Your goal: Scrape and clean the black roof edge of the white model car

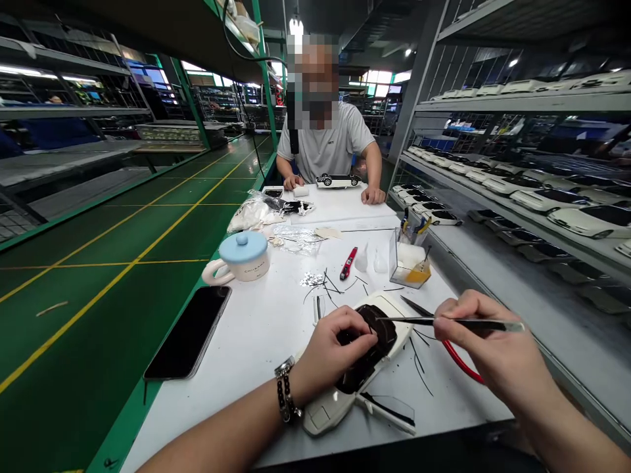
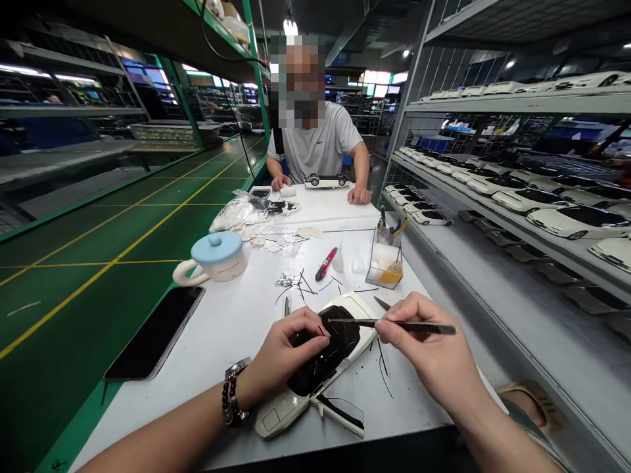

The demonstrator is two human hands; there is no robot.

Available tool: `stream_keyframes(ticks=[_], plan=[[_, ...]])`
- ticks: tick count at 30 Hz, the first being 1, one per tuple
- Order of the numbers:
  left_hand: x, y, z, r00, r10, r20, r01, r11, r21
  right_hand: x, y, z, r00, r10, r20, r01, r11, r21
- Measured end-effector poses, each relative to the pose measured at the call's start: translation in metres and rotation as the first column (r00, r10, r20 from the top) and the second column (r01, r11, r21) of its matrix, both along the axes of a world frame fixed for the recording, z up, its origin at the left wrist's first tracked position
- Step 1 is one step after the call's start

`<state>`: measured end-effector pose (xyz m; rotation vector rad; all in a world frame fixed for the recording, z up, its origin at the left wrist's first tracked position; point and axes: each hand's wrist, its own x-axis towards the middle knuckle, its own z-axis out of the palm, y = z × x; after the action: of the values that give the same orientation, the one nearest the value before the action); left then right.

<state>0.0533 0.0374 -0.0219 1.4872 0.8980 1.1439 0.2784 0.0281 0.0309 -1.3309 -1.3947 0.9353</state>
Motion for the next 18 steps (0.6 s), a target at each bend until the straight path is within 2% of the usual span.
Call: stream_keyframes(ticks=[5,9,14,18], plan=[[0.001,-0.001,-0.001,1.000,0.027,0.002,-0.027,0.999,0.033,-0.010,-0.020,0.003,0.995,0.018,0.097,-0.035,0.983,0.178],[0.000,-0.001,-0.002,1.000,0.021,-0.005,-0.021,0.999,0.049,-0.016,-0.023,0.002,0.984,0.066,0.166,-0.121,0.930,0.348],[-0.001,-0.002,-0.002,1.000,0.021,-0.001,-0.021,0.999,0.046,-0.018,-0.024,-0.003,0.956,0.069,0.287,-0.191,0.885,0.424],[-0.001,-0.002,-0.002,0.999,0.036,0.002,-0.036,0.999,0.036,-0.021,-0.030,-0.005,0.907,0.060,0.417,-0.284,0.818,0.500]])
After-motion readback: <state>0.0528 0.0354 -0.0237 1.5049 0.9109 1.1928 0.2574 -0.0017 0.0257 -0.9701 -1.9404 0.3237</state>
